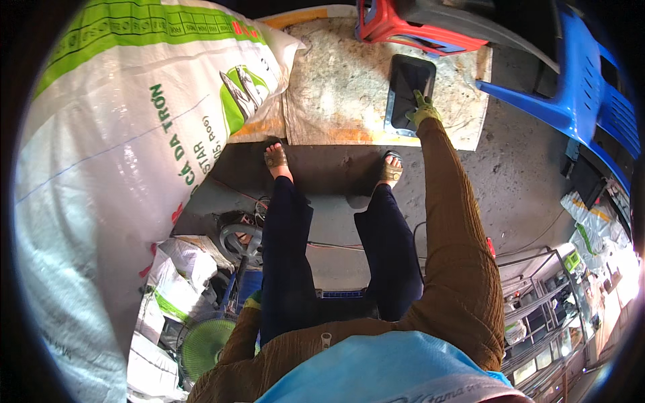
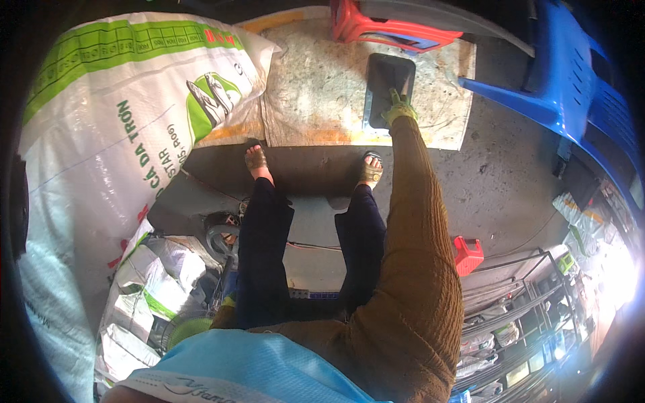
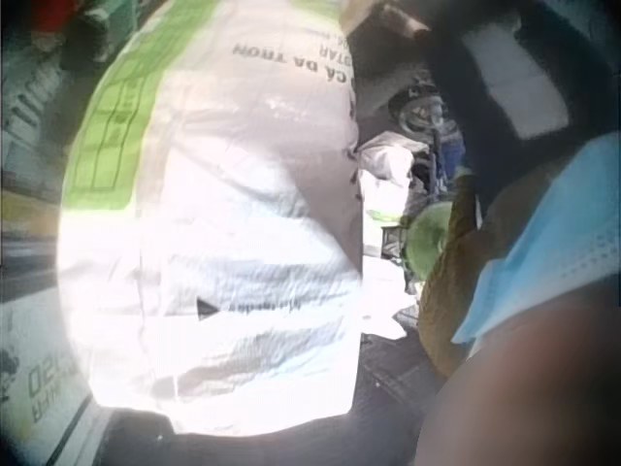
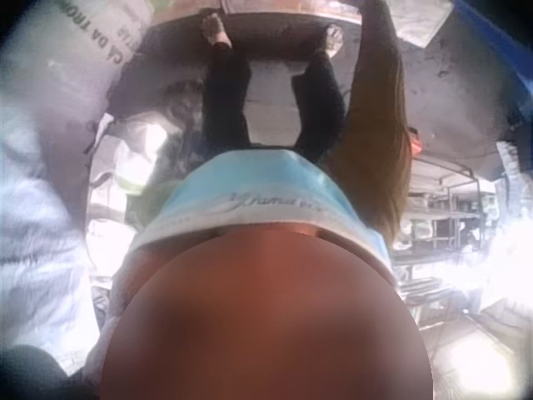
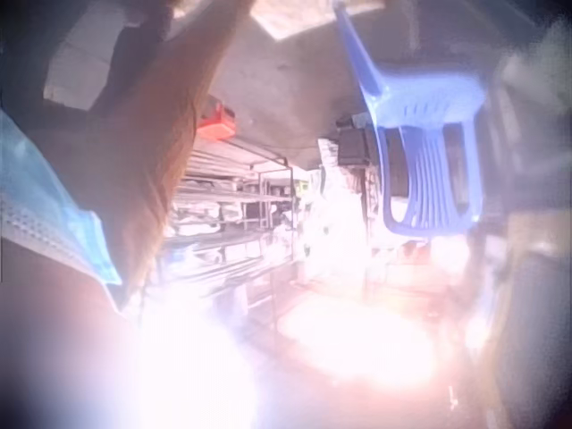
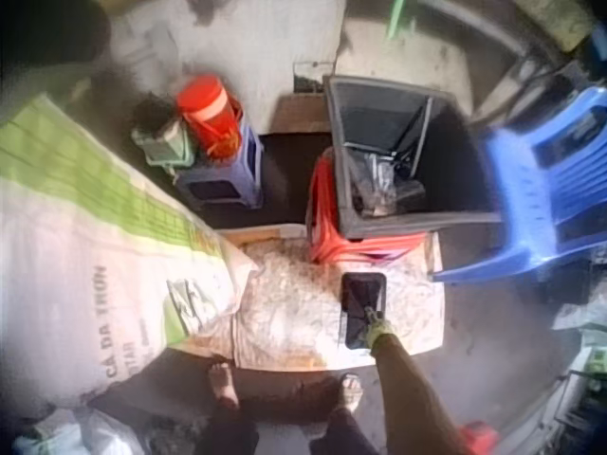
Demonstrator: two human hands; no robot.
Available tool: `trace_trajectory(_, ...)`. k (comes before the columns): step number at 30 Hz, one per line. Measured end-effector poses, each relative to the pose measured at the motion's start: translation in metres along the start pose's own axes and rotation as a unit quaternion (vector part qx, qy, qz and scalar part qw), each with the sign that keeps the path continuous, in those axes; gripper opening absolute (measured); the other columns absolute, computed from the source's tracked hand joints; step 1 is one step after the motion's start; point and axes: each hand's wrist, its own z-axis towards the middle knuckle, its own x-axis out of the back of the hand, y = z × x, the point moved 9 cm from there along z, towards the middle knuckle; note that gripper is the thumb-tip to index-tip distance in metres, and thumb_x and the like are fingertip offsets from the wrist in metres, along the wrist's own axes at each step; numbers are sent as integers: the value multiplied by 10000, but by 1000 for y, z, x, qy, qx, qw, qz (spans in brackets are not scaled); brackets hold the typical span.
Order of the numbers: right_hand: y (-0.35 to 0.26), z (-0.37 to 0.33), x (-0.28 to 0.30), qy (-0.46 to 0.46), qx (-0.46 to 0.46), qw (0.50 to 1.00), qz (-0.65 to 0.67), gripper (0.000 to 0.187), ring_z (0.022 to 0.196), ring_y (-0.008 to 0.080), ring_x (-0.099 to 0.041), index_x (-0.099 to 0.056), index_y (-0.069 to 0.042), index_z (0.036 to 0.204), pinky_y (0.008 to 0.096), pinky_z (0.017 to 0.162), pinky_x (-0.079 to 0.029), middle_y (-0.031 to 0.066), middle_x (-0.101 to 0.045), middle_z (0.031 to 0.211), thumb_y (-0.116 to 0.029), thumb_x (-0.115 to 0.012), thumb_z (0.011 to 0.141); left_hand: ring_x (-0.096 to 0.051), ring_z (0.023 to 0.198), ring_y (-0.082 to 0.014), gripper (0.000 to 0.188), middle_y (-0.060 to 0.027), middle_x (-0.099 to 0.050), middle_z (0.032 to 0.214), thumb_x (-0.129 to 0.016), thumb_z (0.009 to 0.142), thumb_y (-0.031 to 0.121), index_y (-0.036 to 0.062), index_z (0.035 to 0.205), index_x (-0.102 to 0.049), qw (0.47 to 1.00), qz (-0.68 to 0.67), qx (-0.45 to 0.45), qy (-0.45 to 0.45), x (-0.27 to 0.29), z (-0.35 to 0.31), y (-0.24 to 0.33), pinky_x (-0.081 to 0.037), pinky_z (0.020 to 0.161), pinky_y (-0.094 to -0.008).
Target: The person places several black plastic parts into a white sack, then wraps the sack with a clear plastic bag. They secure the bundle by tying a blue plastic strap around it multiple times.
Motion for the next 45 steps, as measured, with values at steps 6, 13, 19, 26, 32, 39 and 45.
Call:
trace_trajectory(6, -19, -36, -17, 3, 34, 996, 83, 434, 971, 325, -571, -570, -160, 1126, 403, 828, -467, 156, -541, 1105, -210, -676, 708, -576, 807, -195, 227, -86, -598, 891, -534, 859, 289, 76, 906, -593, 999, 49, -7, 1, 5, -5, -29, -452, 691, -300)
trace_trajectory(13, -95, -295, 202, 99, 161, 967, 171, 391, 800, 233, -615, -595, -171, 1051, 339, 752, -490, 82, -581, 931, -329, -668, 701, -594, 817, -229, 218, -110, -611, 895, -544, 852, 276, 67, 872, -602, 985, 98, -134, 39, 52, -11, -23, -461, 693, -321)
trace_trajectory(19, -141, -522, 502, 251, 362, 712, 547, 318, 855, 151, -572, -603, -20, 941, 258, 727, -489, 62, -588, 967, 116, -634, 655, -602, 855, -267, 249, -138, -610, 949, -552, 837, 288, 55, 907, -606, 991, -22, -109, 77, 110, -56, -7, -472, 711, -355)
trace_trajectory(26, -329, -699, 672, 246, 570, 686, 381, 335, 876, 142, -555, -567, 41, 1057, 248, 762, -453, 76, -576, 1002, 45, -528, 724, -592, 892, -272, 376, -139, -607, 1004, -554, 810, 346, 40, 1019, -616, 966, -259, 8, 22, 162, -64, 16, -483, 722, -390)
trace_trajectory(32, -513, -684, 637, 66, 614, 738, 272, 305, 788, 120, -604, -592, 30, 1045, 238, 722, -494, 81, -641, 890, -7, -631, 744, -537, 743, -165, 331, -54, -586, 808, -576, 807, 320, 43, 981, -625, 913, -362, -188, 9, 199, -34, 12, -443, 641, -327)
trace_trajectory(39, -560, -625, 607, 165, 504, 846, 44, 455, 888, 198, -619, -654, -115, 1022, 288, 811, -460, 68, -659, 964, -372, -679, 647, -531, 735, -150, 321, -41, -582, 803, -577, 811, 312, 44, 982, -624, 926, -332, -170, 58, 242, -43, -31, -439, 642, -313)
trace_trajectory(45, -562, -635, 595, 240, 469, 849, -46, 460, 956, 247, -599, -628, -151, 1071, 326, 847, -451, 84, -644, 1008, -378, -613, 672, -526, 728, -137, 312, -29, -578, 798, -579, 815, 305, 46, 983, -622, 931, -318, -157, 84, 266, -48, -56, -436, 642, -300)
